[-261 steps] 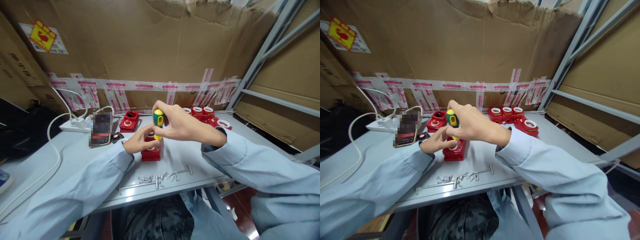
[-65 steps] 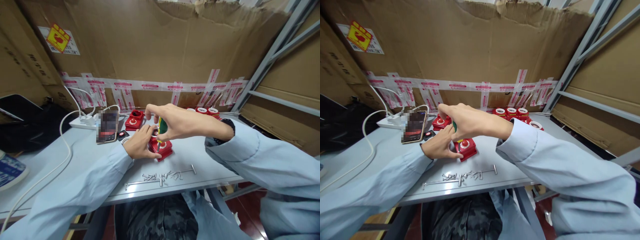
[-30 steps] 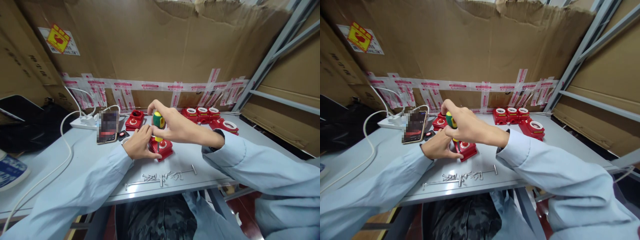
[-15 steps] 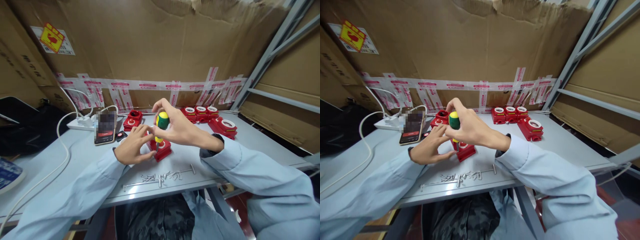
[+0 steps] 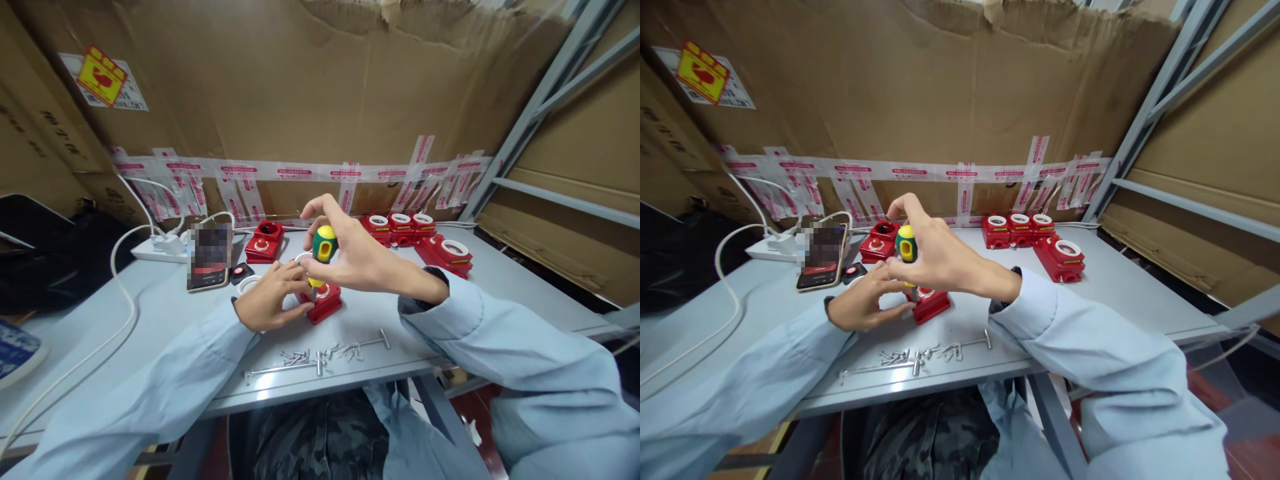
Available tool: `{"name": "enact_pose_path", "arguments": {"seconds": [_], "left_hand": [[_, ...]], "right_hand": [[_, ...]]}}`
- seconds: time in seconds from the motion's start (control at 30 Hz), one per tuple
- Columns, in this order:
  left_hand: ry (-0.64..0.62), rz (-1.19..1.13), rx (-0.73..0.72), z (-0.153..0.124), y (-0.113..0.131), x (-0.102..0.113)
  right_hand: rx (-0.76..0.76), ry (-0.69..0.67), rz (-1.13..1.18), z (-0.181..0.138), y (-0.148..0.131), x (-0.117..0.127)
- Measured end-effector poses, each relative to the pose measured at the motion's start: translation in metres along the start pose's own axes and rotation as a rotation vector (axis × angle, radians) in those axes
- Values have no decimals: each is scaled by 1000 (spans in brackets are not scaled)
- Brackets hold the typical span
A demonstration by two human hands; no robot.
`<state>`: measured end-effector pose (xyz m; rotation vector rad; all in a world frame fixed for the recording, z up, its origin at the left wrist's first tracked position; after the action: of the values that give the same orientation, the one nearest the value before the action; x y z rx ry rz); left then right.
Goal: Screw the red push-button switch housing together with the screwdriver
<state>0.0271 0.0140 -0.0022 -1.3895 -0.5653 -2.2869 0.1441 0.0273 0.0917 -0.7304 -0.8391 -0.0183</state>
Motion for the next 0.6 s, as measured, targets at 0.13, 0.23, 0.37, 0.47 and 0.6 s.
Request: {"name": "enact_pose_path", "arguments": {"seconds": [0.13,0.23,0.37,0.47,0.6], "left_hand": [[-12,95,-49,2,4,0],[-30,240,-81,3,7,-4],[-21,433,-132,4,12,-11],[10,467,-138,5,13,-10],[63,345,-99,5,13,3]], "right_hand": [[7,28,-18,0,-1,3],[14,27,24,-2,-1,4],[34,42,81,-5,-2,3],[61,90,108,-7,-6,8],[65,221,133,-12,-8,25]]}}
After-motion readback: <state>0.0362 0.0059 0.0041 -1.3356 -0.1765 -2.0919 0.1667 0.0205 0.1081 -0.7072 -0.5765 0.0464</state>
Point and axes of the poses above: each hand's wrist, its own z-axis towards the middle knuckle, its own x-axis out of the back of the hand, y = z × x, the point moved 6 cm from there along z, towards the middle knuckle, and after that the axes turned 7 degrees about -x, right-handed, at the moved point
